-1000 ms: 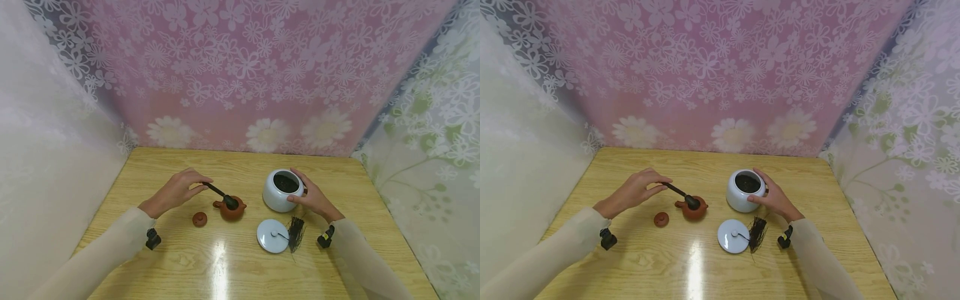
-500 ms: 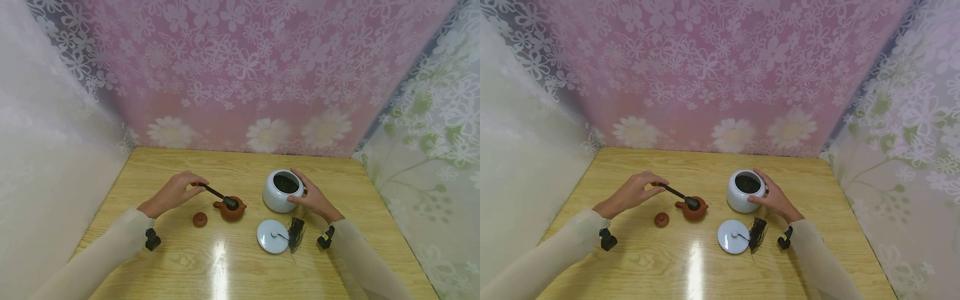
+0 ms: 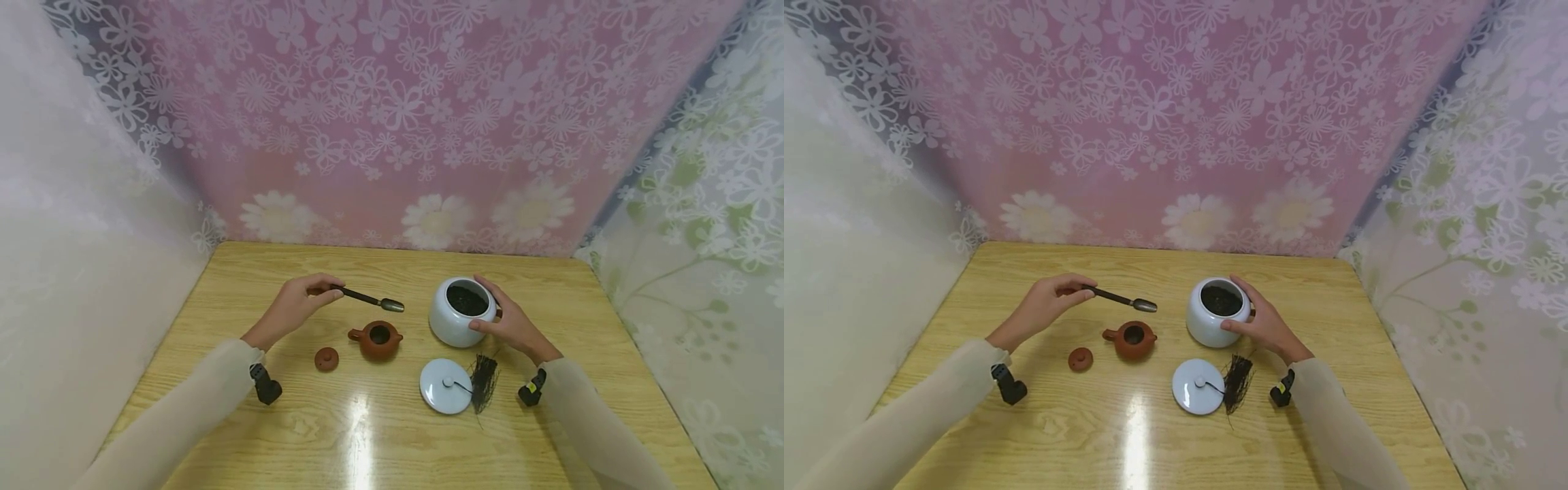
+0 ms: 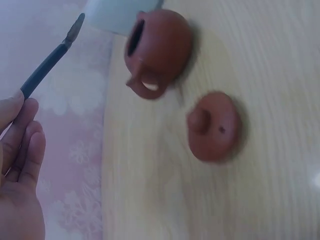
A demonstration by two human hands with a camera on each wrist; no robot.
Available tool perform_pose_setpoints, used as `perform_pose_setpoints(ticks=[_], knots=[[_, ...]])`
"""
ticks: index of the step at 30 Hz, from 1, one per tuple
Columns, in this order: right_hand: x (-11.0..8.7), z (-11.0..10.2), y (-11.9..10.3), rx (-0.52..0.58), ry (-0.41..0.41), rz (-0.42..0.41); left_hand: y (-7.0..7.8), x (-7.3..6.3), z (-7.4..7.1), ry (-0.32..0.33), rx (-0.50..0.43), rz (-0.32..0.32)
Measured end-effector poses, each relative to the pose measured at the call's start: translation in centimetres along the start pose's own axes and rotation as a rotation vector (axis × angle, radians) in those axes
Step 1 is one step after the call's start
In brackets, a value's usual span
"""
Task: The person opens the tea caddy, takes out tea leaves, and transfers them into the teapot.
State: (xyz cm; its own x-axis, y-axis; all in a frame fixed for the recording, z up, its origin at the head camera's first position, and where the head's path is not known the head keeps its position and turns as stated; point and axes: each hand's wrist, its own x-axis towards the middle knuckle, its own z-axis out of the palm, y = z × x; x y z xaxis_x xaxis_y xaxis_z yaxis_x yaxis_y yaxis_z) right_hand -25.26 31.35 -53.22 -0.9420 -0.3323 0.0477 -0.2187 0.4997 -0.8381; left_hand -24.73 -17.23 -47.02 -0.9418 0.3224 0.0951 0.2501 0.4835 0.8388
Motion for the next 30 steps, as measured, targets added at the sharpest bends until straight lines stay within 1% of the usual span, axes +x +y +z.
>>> perform_pose_setpoints(ticks=[2,5,12,16,21,25,30], knots=[[0.0,0.0,0.1,0.003,-0.001,0.002,1.0,0.7,0.5,0.015,-0.018,0.019],[-0.1,-0.1,0.0,-0.002,0.0,0.001,2.4,1.8,1.3,0.035,-0.018,0.065],[0.0,0.0,-0.1,-0.006,0.001,-0.002,5.6,4.5,3.7,0.066,0.03,0.172],[0.0,0.0,-0.1,-0.01,0.001,0.002,7.2,5.7,4.8,0.066,0.056,0.237],[0.1,0.0,-0.2,-0.004,-0.002,0.005,8.4,7.0,5.7,0.064,0.095,0.28],[0.1,0.0,-0.1,0.002,-0.006,0.003,8.8,7.9,6.2,0.054,0.146,0.311],[0.0,0.0,0.0,0.006,-0.006,0.001,9.7,8.8,6.7,0.021,0.232,0.388]])
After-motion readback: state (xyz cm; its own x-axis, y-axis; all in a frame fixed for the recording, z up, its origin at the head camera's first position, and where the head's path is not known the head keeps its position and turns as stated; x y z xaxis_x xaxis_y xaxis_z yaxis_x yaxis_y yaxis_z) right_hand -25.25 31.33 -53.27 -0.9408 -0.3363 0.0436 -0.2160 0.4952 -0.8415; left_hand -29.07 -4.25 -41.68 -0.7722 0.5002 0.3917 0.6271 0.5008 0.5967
